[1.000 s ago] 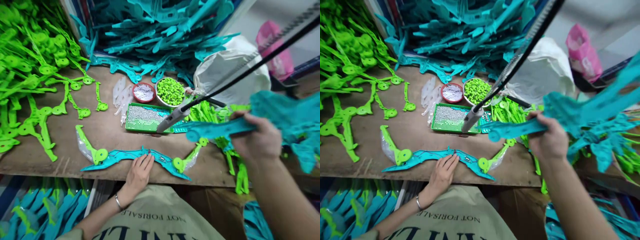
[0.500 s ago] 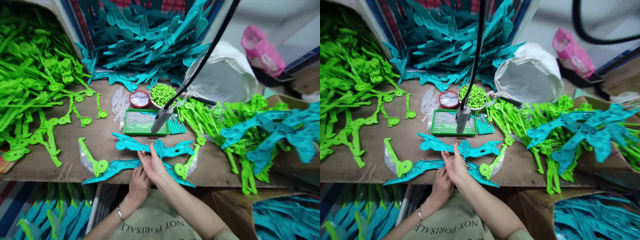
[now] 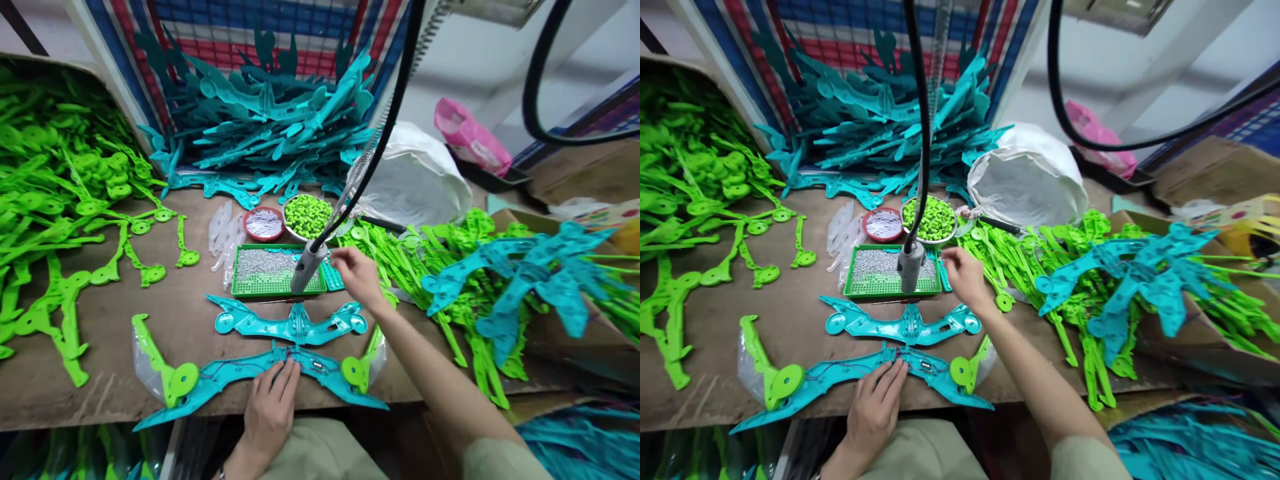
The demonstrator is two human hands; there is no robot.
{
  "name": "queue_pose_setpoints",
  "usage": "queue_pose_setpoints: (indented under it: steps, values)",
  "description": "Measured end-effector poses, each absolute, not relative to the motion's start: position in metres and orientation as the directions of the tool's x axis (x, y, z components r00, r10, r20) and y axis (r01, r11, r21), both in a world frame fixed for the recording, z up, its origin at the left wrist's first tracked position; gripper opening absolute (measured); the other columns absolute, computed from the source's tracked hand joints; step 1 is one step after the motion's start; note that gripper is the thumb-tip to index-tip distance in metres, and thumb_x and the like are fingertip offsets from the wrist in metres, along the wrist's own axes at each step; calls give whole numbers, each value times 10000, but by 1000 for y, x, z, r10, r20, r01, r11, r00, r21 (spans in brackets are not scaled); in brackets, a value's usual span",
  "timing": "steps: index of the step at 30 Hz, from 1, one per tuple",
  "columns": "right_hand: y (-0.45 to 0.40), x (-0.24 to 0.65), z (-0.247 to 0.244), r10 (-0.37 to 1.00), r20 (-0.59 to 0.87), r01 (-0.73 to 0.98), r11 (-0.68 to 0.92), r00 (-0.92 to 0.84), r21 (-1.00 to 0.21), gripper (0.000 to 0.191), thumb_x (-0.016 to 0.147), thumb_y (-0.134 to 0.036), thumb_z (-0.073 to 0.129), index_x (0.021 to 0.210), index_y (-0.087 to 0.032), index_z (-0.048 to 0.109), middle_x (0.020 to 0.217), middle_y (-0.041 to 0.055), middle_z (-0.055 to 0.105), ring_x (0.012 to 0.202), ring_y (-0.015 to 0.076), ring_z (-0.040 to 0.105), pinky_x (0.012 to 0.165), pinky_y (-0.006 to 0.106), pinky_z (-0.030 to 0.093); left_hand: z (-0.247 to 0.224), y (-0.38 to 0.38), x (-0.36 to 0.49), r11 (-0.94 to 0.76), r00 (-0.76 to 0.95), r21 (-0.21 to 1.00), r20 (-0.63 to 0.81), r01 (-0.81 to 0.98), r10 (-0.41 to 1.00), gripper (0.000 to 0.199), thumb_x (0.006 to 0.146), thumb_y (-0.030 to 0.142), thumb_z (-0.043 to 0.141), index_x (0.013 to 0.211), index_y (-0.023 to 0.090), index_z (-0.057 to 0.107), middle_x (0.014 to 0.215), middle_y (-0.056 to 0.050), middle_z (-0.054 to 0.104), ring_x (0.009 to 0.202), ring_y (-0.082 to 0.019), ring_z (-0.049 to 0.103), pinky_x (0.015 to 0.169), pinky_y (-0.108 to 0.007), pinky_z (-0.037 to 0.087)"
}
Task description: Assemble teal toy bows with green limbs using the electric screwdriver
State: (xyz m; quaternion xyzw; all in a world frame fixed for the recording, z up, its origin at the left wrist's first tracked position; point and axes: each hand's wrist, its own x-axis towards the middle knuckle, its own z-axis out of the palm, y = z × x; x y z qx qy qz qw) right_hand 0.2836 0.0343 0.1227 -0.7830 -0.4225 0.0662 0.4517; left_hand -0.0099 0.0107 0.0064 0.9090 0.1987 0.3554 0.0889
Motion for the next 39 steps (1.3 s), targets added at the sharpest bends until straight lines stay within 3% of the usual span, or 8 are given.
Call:
queue_pose_setpoints:
  steps: [3,7,13,17,20,23,28,39]
  values:
    - [78,335,125,739,368,776,-325,565,-540,269,894,-170,475,1023,-163,711,1012,143,776,911,253,726,870,387,554,5,10,-8,-905,649,308,630,294,426,429,956,50,489,1314,183,683,1203,-54,775,1089,-211,666,921,-352,426]
    - [123,357,126,790,363,843,-332,494,-423,320,861,-111,482,1082,-145,711,1106,186,755,1069,326,679,952,444,508,5,9,-7,-901,641,309,634,303,433,412,956,61,493,1291,186,699,1189,-55,779,1070,-211,671,937,-357,421]
    - [148,371,128,838,360,900,-309,410,-307,395,819,-68,485,1149,-122,695,1051,189,748,1050,343,646,954,470,475,3,9,-6,-902,638,298,638,313,432,386,967,77,480,1253,180,717,1181,-53,782,1055,-215,674,920,-360,419]
    - [135,378,134,781,366,811,-287,506,-510,438,762,-113,574,1184,-123,689,953,118,743,859,253,673,809,385,531,5,10,-6,-899,655,304,615,317,439,401,961,70,484,1279,183,702,1174,-54,784,1054,-211,674,921,-354,424]
    - [96,371,133,808,257,620,-163,531,-767,268,765,-205,647,1008,-152,748,831,57,734,727,188,656,718,342,540,12,10,-6,-904,697,267,575,334,428,484,948,62,506,1397,197,627,1162,-67,785,1048,-210,681,919,-354,428]
    - [41,356,130,877,109,478,-147,467,-866,253,757,-350,753,945,-182,774,799,37,744,694,161,647,676,317,539,18,9,-6,-905,754,216,500,367,425,592,943,87,533,1517,232,513,1177,-73,778,1049,-223,676,891,-366,427]
    - [-38,336,113,872,-69,478,-330,484,-814,281,786,-425,736,924,-187,790,828,71,777,725,197,690,680,339,550,25,9,0,-901,777,201,456,384,433,603,934,109,575,1518,246,517,1141,-62,785,997,-251,653,857,-405,413]
    - [-84,321,77,811,13,628,-443,585,-639,205,846,-371,674,912,-222,796,903,90,809,780,258,742,742,374,570,36,8,13,-881,767,146,442,450,465,647,945,247,664,1558,270,460,990,-63,752,938,-253,620,813,-400,415]
